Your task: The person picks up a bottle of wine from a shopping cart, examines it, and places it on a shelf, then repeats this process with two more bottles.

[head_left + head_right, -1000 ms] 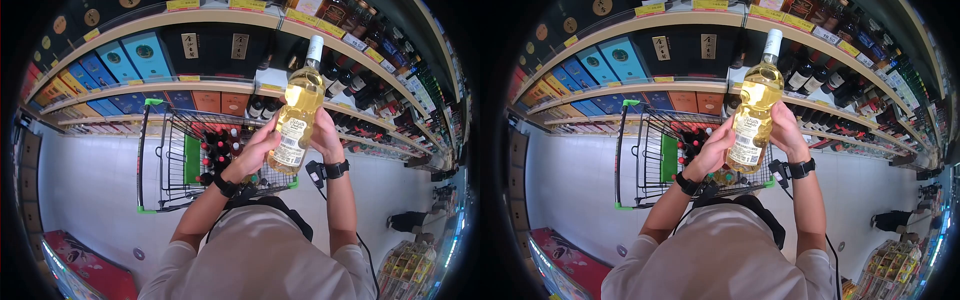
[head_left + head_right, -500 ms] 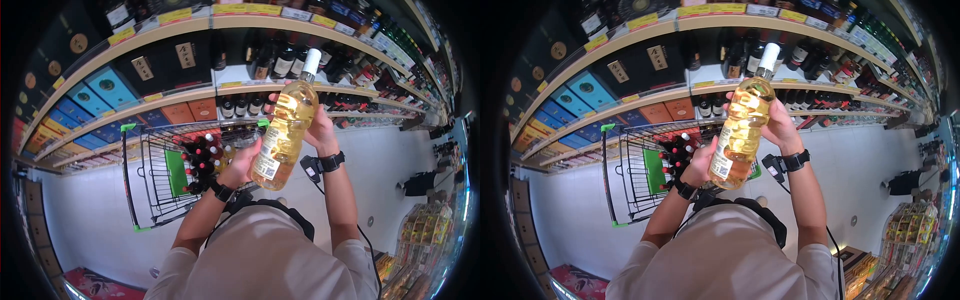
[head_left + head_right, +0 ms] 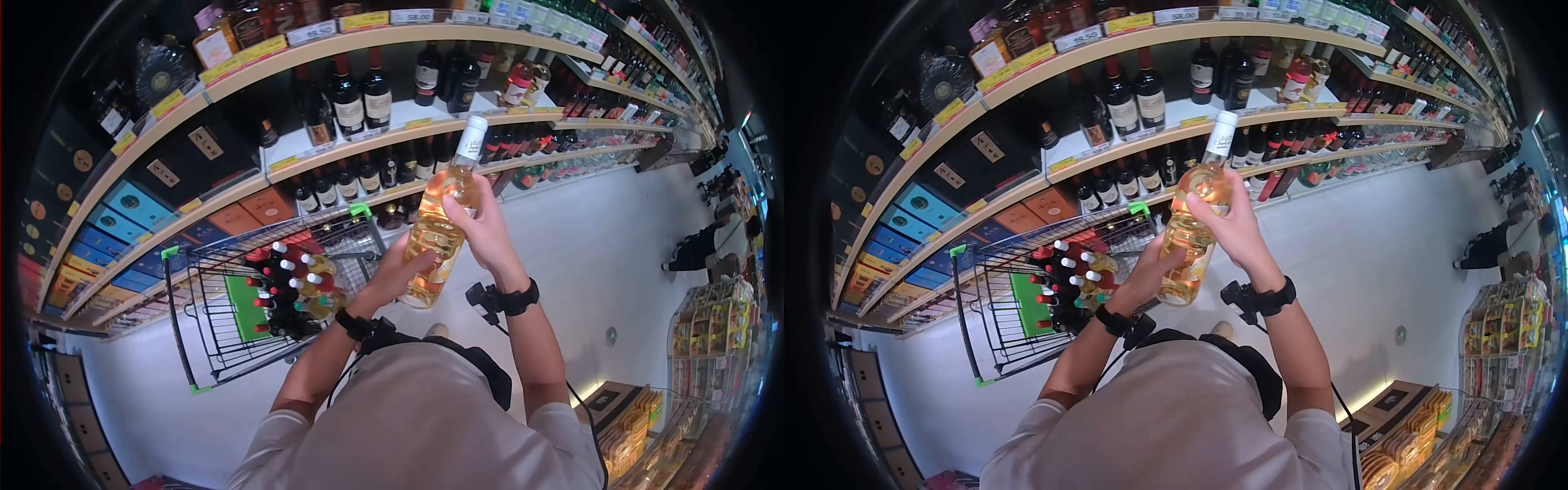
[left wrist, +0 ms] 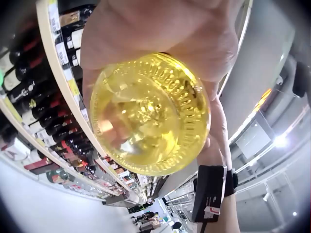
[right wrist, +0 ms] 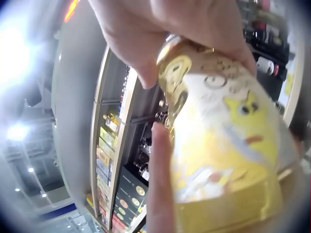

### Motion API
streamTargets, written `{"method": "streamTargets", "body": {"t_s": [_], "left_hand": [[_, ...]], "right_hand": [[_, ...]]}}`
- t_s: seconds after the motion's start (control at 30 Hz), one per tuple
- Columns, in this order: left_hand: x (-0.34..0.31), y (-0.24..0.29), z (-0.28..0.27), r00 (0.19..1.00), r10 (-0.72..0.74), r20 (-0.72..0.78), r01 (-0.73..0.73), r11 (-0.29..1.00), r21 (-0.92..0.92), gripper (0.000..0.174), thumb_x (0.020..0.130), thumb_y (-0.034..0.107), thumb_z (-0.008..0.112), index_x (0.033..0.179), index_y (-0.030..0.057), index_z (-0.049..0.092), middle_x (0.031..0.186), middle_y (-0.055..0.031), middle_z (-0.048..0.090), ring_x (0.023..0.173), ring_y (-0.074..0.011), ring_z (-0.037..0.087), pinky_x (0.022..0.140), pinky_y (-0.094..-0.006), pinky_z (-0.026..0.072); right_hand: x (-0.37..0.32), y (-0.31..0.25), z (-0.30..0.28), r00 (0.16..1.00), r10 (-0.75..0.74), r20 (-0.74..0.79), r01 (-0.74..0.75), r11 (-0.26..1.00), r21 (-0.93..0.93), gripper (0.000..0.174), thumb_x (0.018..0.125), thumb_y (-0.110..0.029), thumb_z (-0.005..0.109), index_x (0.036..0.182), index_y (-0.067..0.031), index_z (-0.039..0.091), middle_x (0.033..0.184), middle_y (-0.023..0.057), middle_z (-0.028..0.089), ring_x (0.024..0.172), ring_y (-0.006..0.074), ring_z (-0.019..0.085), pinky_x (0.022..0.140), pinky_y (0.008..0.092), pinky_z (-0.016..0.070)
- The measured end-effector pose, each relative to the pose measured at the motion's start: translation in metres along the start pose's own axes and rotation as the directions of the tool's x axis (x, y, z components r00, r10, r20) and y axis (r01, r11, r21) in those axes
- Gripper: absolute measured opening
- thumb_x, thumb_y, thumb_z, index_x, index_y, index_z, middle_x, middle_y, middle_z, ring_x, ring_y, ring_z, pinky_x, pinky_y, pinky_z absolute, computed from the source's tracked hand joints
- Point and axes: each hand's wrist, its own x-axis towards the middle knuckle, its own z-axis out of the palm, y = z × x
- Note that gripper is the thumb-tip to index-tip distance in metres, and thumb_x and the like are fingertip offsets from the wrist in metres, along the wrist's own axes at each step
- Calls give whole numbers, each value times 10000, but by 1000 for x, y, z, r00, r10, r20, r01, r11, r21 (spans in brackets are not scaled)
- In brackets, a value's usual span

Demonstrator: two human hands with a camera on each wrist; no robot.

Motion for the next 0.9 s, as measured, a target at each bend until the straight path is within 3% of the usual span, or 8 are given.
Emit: {"method": "streamTargets", "body": {"t_s": [0.03, 0.07, 0.3, 0.33, 0.53, 0.63, 0.8, 0.9], "left_hand": [[6, -15, 11, 999, -38, 13, 39, 995, -87, 548, 973, 306, 651, 1391, 8, 457, 1268, -81, 606, 1138, -140, 593, 973, -311, 492], [13, -34, 20, 997, -24, 80, 38, 983, -181, 720, 937, 506, 640, 1425, 21, 426, 1268, -111, 611, 1111, -203, 634, 939, -357, 532], [34, -48, 102, 854, -198, 482, 405, 835, -374, 811, 918, 703, 490, 1402, 53, 457, 1091, -238, 651, 912, -329, 691, 814, -459, 569], [36, -54, 109, 829, -180, 530, 432, 806, -404, 801, 934, 699, 451, 1399, 47, 459, 1098, -241, 649, 920, -341, 691, 814, -458, 569], [60, -79, 135, 720, -128, 682, 603, 601, -524, 816, 964, 706, 358, 1418, 32, 440, 1136, -305, 622, 966, -405, 680, 812, -496, 571], [79, -75, 142, 711, -162, 685, 619, 607, -499, 790, 979, 685, 351, 1473, 69, 396, 1237, -312, 582, 1002, -421, 669, 877, -498, 548], [134, -92, 139, 826, -332, 456, 498, 808, -315, 677, 1049, 576, 294, 1486, 67, 384, 1335, -202, 576, 1127, -313, 641, 988, -412, 509], [171, -107, 142, 853, -385, 352, 477, 850, -225, 648, 1067, 545, 277, 1476, 60, 405, 1345, -131, 588, 1162, -234, 629, 1013, -360, 495]], "right_hand": [[-6, -2, -22, 998, 15, 55, -18, 999, 48, 533, 965, -195, 679, 1397, -31, 413, 1266, 93, 591, 1154, 147, 578, 973, 312, 471], [-13, -11, -46, 989, 104, 108, -112, 991, 67, 545, 1005, -235, 617, 1447, -40, 366, 1342, 103, 547, 1236, 162, 530, 1031, 332, 432], [-28, -20, -149, 905, -82, 417, -127, 884, 450, 713, 957, -299, 670, 1499, -26, 297, 1396, 191, 521, 1255, 295, 575, 1047, 403, 478], [-31, -15, -157, 925, -94, 369, -66, 915, 398, 782, 910, -482, 690, 1457, -29, 362, 1395, 226, 525, 1229, 389, 591, 1014, 489, 512], [-39, -11, -192, 972, -28, 232, -75, 903, 423, 532, 964, -330, 628, 1348, -10, 444, 1253, 219, 599, 1123, 387, 648, 912, 487, 571], [-31, -10, -205, 993, 42, 108, -80, 922, 378, 457, 973, -258, 580, 1328, 0, 454, 1166, 203, 634, 1043, 354, 678, 887, 468, 579], [-14, -3, -237, 997, 33, -66, -16, 971, 240, 351, 955, -136, 621, 1262, 12, 536, 1127, 118, 654, 993, 172, 662, 884, 321, 548], [2, 0, -251, 987, 46, -153, -32, 995, 90, 335, 948, -120, 640, 1246, 6, 554, 1123, 104, 652, 1010, 159, 651, 896, 302, 530]]}}
